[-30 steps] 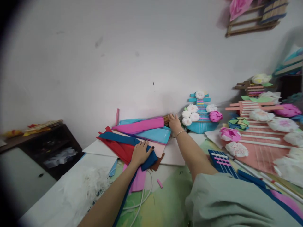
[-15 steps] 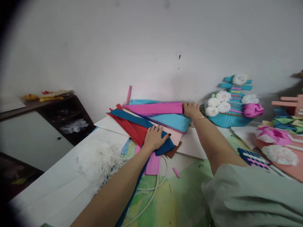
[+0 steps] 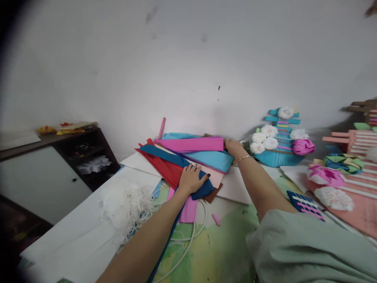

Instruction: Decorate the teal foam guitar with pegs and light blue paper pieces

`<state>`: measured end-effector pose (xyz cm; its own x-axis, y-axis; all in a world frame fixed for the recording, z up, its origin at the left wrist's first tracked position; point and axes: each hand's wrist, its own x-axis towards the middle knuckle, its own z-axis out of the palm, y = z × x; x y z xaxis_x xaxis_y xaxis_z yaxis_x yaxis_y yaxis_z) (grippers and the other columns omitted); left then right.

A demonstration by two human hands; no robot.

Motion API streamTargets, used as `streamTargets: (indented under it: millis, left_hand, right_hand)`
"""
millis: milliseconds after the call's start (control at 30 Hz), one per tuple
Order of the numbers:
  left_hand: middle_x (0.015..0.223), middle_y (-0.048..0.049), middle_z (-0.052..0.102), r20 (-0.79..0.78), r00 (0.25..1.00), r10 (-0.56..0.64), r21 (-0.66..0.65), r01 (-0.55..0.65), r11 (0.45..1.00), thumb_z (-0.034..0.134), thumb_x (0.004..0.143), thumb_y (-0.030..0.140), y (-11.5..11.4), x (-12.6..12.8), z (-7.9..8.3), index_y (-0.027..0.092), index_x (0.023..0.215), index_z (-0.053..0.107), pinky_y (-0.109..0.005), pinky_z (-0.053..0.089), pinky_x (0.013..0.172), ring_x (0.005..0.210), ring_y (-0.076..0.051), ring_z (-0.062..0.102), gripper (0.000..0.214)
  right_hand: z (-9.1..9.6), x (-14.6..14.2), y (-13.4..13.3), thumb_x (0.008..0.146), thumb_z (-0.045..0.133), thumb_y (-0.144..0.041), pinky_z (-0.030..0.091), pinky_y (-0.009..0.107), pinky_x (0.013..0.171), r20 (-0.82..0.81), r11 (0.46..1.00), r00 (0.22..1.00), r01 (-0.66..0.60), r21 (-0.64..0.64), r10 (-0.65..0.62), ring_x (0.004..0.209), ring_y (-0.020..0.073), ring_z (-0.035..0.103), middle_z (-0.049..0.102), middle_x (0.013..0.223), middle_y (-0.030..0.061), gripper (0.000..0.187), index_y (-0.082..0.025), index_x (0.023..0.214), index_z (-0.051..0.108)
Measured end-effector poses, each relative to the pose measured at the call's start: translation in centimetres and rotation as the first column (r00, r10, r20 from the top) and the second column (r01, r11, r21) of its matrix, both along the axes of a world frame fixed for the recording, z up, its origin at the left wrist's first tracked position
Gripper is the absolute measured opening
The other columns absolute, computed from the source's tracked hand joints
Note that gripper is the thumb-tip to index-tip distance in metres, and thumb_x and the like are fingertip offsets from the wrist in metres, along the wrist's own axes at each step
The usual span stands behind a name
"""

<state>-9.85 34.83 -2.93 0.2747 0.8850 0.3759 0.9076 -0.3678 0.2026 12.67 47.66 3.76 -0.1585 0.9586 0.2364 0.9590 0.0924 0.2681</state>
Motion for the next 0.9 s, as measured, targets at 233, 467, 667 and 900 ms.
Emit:
streamTargets:
  millis: [233, 467, 667, 900]
  left_hand:
    - [0.133, -0.0134, 0.053, 0.013, 1.000, -0.013, 0.005, 0.013, 1.000, 0.026, 0.086, 0.064, 0.1, -0.2, 0.0, 0.016, 0.124, 0.054, -0.048, 0.025, 0.105, 0.126, -0.032, 0.039, 0.068]
    - [0.132, -0.0141, 0.054, 0.069, 0.997, -0.026, -0.014, 0.028, 1.000, 0.038, 0.088, 0.053, -0.4, -0.2, 0.9, 0.015, 0.122, 0.056, -0.046, 0.027, 0.107, 0.127, -0.029, 0.041, 0.054]
    - [0.123, -0.0133, 0.060, 0.109, 0.994, -0.013, -0.038, 0.017, 0.999, 0.030, 0.094, 0.030, -1.4, -1.0, 4.1, 0.015, 0.118, 0.056, -0.037, 0.040, 0.098, 0.116, -0.022, 0.054, 0.040]
    - [0.135, -0.0181, 0.047, 0.014, 1.000, -0.015, -0.122, 0.017, 0.992, 0.061, 0.074, 0.028, -11.3, -3.2, 5.0, 0.013, 0.119, 0.054, -0.039, 0.034, 0.103, 0.128, -0.030, 0.042, 0.049]
  right_hand:
    - [5.9, 1.7, -4.4, 0.089, 0.055, -0.031, 0.051, 0.042, 0.082, -0.026, 0.990, 0.997, 0.073, 0.121, -0.070, 0.099, 0.0212, 0.059, 0.057, 0.118, 0.0095, 0.033, -0.015, 0.118, 0.054]
    - [16.4, 5.6, -13.5, 0.087, 0.050, -0.023, 0.047, 0.040, 0.071, -0.187, 0.950, 0.972, 0.184, 0.251, -0.139, 0.092, 0.0307, 0.061, 0.063, 0.101, 0.0205, 0.029, -0.008, 0.111, 0.054]
    - [15.7, 5.5, -24.2, 0.077, 0.050, -0.020, 0.040, 0.028, 0.062, -0.389, 0.972, 0.921, 0.115, 0.206, -0.026, 0.083, 0.0265, 0.063, 0.068, 0.091, 0.0121, 0.039, -0.014, 0.116, 0.047]
    - [7.0, 1.3, -30.3, 0.073, 0.054, -0.016, 0.042, 0.028, 0.066, -0.652, 0.999, 0.757, -0.004, 0.053, 0.037, 0.086, 0.0264, 0.064, 0.069, 0.096, 0.0099, 0.051, -0.017, 0.122, 0.043]
